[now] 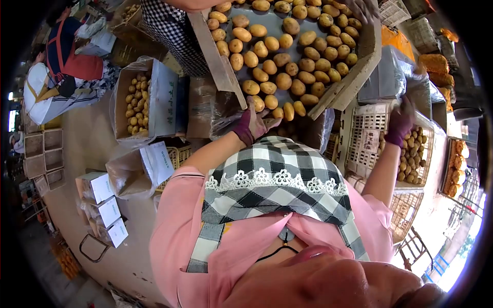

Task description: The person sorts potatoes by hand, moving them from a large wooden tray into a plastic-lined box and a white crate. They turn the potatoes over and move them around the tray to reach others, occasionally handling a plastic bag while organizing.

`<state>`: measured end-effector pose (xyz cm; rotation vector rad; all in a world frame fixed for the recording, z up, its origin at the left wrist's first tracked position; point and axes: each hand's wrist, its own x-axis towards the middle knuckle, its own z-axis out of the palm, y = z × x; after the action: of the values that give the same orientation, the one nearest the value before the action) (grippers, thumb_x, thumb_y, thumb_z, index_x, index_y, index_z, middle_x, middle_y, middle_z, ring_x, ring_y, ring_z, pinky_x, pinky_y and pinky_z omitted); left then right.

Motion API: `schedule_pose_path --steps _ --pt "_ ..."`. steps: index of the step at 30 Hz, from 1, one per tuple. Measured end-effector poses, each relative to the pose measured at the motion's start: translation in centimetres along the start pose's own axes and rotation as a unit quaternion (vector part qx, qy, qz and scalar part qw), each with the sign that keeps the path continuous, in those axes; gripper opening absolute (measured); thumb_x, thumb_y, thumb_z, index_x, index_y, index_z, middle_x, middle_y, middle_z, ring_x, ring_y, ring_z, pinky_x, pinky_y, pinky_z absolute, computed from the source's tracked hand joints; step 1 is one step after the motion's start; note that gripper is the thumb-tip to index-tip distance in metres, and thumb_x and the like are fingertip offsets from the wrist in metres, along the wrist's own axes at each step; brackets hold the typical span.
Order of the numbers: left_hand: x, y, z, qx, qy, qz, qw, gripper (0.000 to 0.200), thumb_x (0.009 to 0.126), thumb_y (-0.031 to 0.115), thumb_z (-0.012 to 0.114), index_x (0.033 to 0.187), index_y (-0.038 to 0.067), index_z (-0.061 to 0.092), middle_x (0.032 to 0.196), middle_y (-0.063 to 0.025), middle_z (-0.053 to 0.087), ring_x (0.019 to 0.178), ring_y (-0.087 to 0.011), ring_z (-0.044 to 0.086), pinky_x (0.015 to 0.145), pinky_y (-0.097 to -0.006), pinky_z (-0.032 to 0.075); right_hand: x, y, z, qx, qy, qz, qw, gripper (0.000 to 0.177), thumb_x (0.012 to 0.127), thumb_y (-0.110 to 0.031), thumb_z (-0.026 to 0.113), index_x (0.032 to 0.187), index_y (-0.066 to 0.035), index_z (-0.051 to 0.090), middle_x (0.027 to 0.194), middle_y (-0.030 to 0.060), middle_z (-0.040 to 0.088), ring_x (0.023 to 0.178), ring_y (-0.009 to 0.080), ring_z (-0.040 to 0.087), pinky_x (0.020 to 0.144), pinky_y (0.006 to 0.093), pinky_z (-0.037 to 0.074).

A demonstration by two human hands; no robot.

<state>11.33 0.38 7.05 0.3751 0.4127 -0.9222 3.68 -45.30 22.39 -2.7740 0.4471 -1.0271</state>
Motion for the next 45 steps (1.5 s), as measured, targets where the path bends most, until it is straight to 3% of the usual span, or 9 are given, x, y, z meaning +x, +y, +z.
schedule_pose_path --steps 2,6,9,14,22,31,36,42,45 --pt "-0.1 0.0 0.7 0.011 0.014 -0.001 1.000 0.106 0.067 0.074 0.058 0.139 0.010 0.014 0.140 -0.0180 0.023 0.122 -0.0412 0.036 0.099 -0.0513 0.041 -0.9 0.4 -4.6 -0.134 0.047 0.193 0.971 0.036 0.074 0.006 0.052 0.109 0.003 0.057 0.115 0.0189 0.059 0.108 0.0287 0.056 0.094 0.0347 0.044" --pt "2.3 -0.4 -1.5 -0.039 0.097 -0.044 0.994 0.078 0.079 0.056 0.062 0.135 0.011 0.031 0.136 -0.0157 0.029 0.122 -0.0337 0.037 0.102 -0.0511 0.035 -1.2 -16.4 3.5 0.161 -0.043 -0.064 0.984 0.030 0.080 -0.007 0.057 0.110 -0.005 0.060 0.112 0.0145 0.061 0.101 0.0291 0.059 0.093 0.0378 0.044" --pt "-1.4 0.6 2.8 0.216 0.095 -0.007 0.972 0.062 0.084 0.044 0.058 0.133 0.013 0.037 0.138 -0.0102 0.031 0.126 -0.0272 0.034 0.104 -0.0484 0.029 -2.3 -24.1 12.2 0.128 -0.417 -0.059 0.898 0.038 0.081 -0.017 0.057 0.118 -0.009 0.053 0.113 0.0170 0.058 0.101 0.0333 0.058 0.090 0.0378 0.046" --pt "-0.2 0.2 2.4 0.020 0.024 -0.046 0.998 0.084 0.079 0.060 0.057 0.137 0.007 0.027 0.140 -0.0175 0.027 0.123 -0.0364 0.037 0.098 -0.0533 0.039 -0.7 -27.8 16.5 0.039 -0.464 -0.009 0.885 0.030 0.079 -0.017 0.052 0.107 -0.005 0.050 0.101 0.0203 0.061 0.097 0.0371 0.059 0.082 0.0423 0.048" --pt "3.7 0.2 2.4 -0.187 0.030 -0.121 0.974 0.107 0.070 0.072 0.057 0.142 0.013 0.005 0.141 -0.0255 0.020 0.122 -0.0496 0.034 0.091 -0.0607 0.042 -2.0 -14.4 2.3 0.146 -0.163 0.087 0.972 0.027 0.081 -0.006 0.058 0.108 -0.008 0.061 0.101 0.0130 0.065 0.086 0.0225 0.066 0.077 0.0314 0.053" --pt "2.7 -0.4 3.1 -0.149 0.027 -0.084 0.985 0.101 0.076 0.074 0.046 0.140 0.004 0.013 0.138 -0.0216 0.029 0.121 -0.0416 0.041 0.097 -0.0557 0.039 -4.5 -27.9 14.7 -0.054 -0.473 -0.136 0.869 0.036 0.076 -0.023 0.060 0.111 -0.015 0.056 0.110 0.0128 0.060 0.105 0.0319 0.054 0.086 0.0404 0.046" --pt "0.9 -0.4 3.0 -0.070 0.104 0.002 0.992 0.104 0.073 0.075 0.047 0.138 0.000 0.014 0.138 -0.0211 0.030 0.122 -0.0420 0.040 0.095 -0.0524 0.044 -3.4 -19.6 4.7 0.245 -0.199 0.045 0.948 0.035 0.075 0.000 0.063 0.110 -0.006 0.060 0.095 0.0101 0.065 0.084 0.0203 0.062 0.077 0.0305 0.051" --pt "1.8 -0.5 0.8 -0.161 0.054 -0.043 0.985 0.084 0.083 0.064 0.046 0.135 0.002 0.022 0.136 -0.0216 0.031 0.119 -0.0420 0.043 0.095 -0.0530 0.045 -2.3 -10.6 -3.7 -0.252 0.171 0.008 0.952 0.034 0.076 0.002 0.062 0.109 0.002 0.056 0.103 0.0132 0.063 0.100 0.0210 0.058 0.082 0.0311 0.051" --pt "1.4 -0.4 0.9 -0.169 0.043 -0.052 0.983 0.069 0.089 0.055 0.045 0.131 0.003 0.030 0.133 -0.0200 0.037 0.114 -0.0388 0.047 0.093 -0.0531 0.046 -3.4 -23.4 4.9 0.235 -0.134 -0.103 0.957 0.043 0.077 -0.003 0.061 0.120 -0.005 0.052 0.124 0.0151 0.052 0.112 0.0286 0.053 0.091 0.0368 0.047"
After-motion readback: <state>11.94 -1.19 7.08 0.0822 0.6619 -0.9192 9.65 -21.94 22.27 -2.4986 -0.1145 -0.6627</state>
